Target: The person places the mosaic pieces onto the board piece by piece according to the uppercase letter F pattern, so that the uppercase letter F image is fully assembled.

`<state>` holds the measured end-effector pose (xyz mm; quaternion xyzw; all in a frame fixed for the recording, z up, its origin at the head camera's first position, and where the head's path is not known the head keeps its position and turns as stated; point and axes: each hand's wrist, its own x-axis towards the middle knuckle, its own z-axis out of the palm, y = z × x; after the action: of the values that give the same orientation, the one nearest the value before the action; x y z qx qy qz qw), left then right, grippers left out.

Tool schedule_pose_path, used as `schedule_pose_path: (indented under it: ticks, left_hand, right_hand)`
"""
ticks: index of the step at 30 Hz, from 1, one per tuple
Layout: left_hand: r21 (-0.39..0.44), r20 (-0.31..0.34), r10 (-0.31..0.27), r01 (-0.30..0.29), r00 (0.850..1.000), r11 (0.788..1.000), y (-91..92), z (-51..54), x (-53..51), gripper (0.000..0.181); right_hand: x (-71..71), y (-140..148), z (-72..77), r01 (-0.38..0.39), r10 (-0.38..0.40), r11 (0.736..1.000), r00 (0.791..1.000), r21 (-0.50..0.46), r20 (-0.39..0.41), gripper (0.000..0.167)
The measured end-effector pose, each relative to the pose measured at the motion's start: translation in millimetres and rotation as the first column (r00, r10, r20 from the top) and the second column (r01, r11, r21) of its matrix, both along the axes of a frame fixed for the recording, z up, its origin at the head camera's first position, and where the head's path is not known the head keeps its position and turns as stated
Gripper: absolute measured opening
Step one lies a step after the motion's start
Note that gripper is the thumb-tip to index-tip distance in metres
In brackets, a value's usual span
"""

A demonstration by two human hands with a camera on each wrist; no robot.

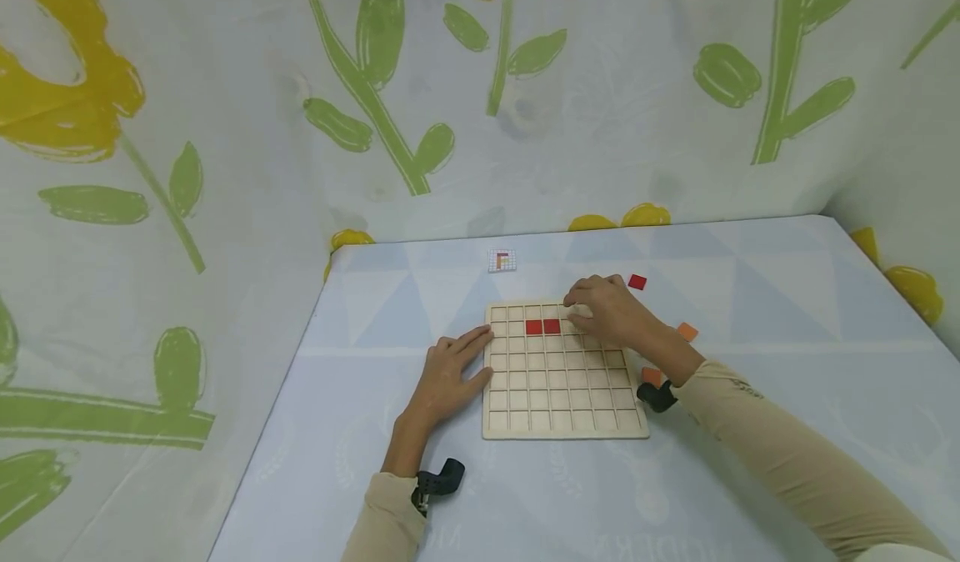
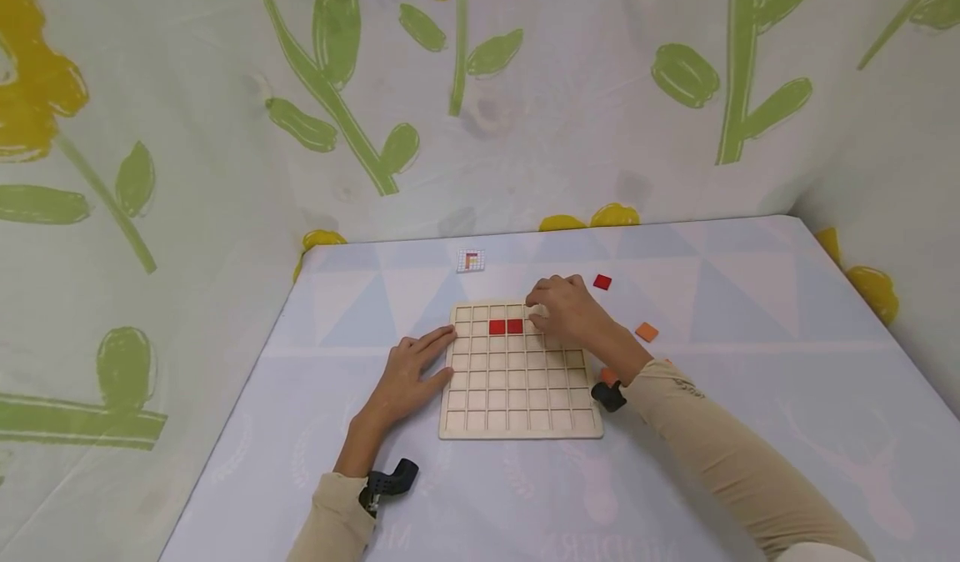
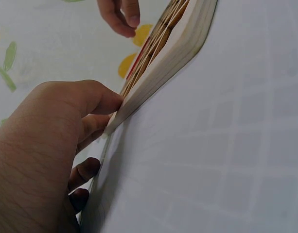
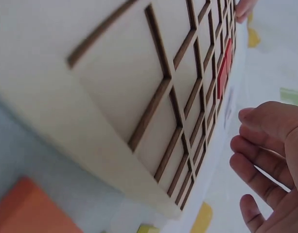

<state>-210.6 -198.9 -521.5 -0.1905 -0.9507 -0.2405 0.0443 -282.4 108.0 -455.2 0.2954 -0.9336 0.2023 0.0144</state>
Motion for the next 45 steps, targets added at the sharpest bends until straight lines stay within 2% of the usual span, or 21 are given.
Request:
schedule_pose_path:
  ticks: [10, 18, 28, 37, 45]
  left_hand:
    - [0.027, 0.004, 0.006, -0.006, 1.0, 1.0, -0.7, 1.2, 1.9, 0.057]
    - [0.011, 0.021, 0.009, -0.009, 1.0, 1.0, -0.2, 1.1, 3.1, 0.058]
    - [0.016, 0.018, 0.01, -0.011, 1.0, 1.0, -0.2, 2.8, 1.7, 0.057]
    - [0.013, 0.002, 0.008, -0.008, 1.0, 1.0, -0.3, 0.5, 1.0, 0.057]
    - [0.017, 0.006, 0.006, -0.006, 1.0, 1.0, 1.5, 0.8, 1.3, 0.057]
  right_hand:
    - [-6.0, 18, 1.6, 0.008, -0.007, 1.0, 0.998, 0.016, -0.058, 0.021]
    - [-11.3, 37, 0.9, 0.063, -0.063, 0.998, 0.998, 0.019, -0.012, 0.022]
    - [-20.1, 54, -1.0, 0.122, -0.123, 0.99, 0.992, 0.066, 0.01, 0.024]
    - [-24.9, 67, -4.3, 0.132, -0.131, 0.987, 0.991, 0.09, -0.024, 0.023]
    - [-27.2, 75, 0.0, 0.169, -0.171, 0.979, 0.985, 0.117, 0.003, 0.026]
